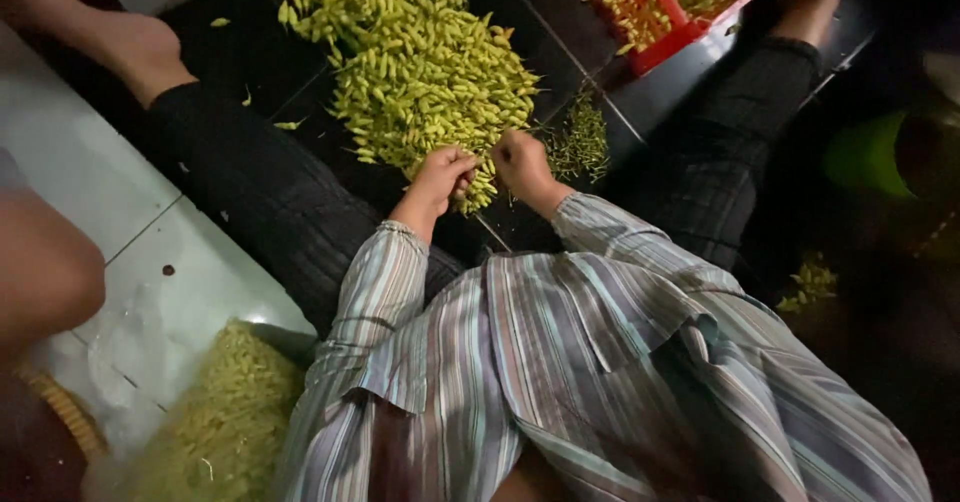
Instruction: Sorting and plucking small green flower buds from stems and placing them into a plastic crate.
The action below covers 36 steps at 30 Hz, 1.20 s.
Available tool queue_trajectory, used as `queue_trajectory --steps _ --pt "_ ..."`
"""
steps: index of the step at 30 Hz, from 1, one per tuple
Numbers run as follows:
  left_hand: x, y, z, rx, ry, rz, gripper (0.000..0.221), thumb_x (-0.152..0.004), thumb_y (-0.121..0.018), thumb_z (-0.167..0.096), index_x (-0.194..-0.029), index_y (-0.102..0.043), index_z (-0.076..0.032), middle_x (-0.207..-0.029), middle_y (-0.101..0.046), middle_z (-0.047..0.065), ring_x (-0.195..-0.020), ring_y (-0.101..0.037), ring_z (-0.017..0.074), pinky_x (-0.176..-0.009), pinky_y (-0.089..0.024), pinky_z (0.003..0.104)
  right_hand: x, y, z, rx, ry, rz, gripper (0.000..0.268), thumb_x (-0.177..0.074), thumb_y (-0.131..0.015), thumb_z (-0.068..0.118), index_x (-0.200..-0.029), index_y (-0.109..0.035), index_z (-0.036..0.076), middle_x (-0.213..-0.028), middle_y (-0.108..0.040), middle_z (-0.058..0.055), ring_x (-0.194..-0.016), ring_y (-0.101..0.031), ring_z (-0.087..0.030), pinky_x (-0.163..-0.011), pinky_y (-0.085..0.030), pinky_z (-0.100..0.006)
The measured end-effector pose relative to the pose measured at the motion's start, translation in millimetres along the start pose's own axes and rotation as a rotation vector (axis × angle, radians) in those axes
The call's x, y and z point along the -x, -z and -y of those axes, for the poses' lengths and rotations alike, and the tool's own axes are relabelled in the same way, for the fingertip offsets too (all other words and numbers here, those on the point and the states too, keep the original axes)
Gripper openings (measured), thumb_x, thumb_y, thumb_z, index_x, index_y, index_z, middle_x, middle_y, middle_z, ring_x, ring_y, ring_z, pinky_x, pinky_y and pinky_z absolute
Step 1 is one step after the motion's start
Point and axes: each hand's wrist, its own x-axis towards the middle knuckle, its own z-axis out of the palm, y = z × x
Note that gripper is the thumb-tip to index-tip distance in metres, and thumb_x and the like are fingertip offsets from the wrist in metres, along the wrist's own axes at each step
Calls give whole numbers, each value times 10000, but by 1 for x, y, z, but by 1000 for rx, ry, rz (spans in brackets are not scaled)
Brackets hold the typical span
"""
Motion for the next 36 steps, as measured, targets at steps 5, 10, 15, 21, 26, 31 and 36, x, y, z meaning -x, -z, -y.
queue_trajectory --steps 5,10,15,21,26,31,36 --pt "17 -1 -23 114 47 38 81 -944 -682 -145 -870 -657 -122 -677 -691 104 -500 -619 154 -385 -474 244 -27 -15 -71 240 -129 120 213 -823 -783 228 -924 -605 171 -839 -632 -34 -857 -653 -314 -692 -534 -493" --pt "15 1 -27 218 54 37 76 -914 -592 -112 -942 -662 -123 -781 -753 113 -613 -709 166 -482 -616 298 -87 -4 -81 400 -85 134 194 -828 -789 240 -1000 -717 187 -955 -646 -33 -942 -664 -316 -717 -551 -510" --pt "24 -2 -37 268 37 22 87 -952 -581 -82 -986 -649 -39 -800 -690 110 -593 -619 160 -491 -512 254 -131 -10 -46 297 -80 -116 218 -854 -818 285 -821 -758 78 -854 -692 -105 -663 -637 -294 -618 -524 -424" --pt "24 2 -34 216 -25 58 67 -1008 -616 -93 -980 -643 -39 -839 -660 74 -631 -621 135 -528 -560 242 -139 -17 -72 -21 -8 -210 82 -815 -766 127 -828 -757 47 -703 -690 -61 -574 -572 -213 -583 -509 -344" --pt "17 0 -30 208 -62 24 170 -1021 -626 -192 -1122 -664 -62 -882 -696 85 -684 -674 164 -590 -636 314 -83 49 39 -775 -416 71 70 -945 -663 93 -893 -675 47 -747 -579 9 -656 -485 -72 -612 -388 -217" --pt "14 -4 -18 112 -65 19 226 -986 -715 -329 -1036 -674 -113 -801 -698 40 -645 -693 145 -556 -660 310 -21 39 55 -921 -429 150 88 -951 -650 48 -865 -646 31 -719 -556 -17 -661 -498 -74 -588 -378 -213" --pt "7 -2 0 53 -5 132 121 -982 -706 -210 -931 -656 -113 -695 -670 20 -532 -646 92 -421 -594 216 8 18 31 -922 -480 156 89 -958 -707 58 -899 -671 3 -694 -560 -41 -653 -492 -87 -593 -382 -219"
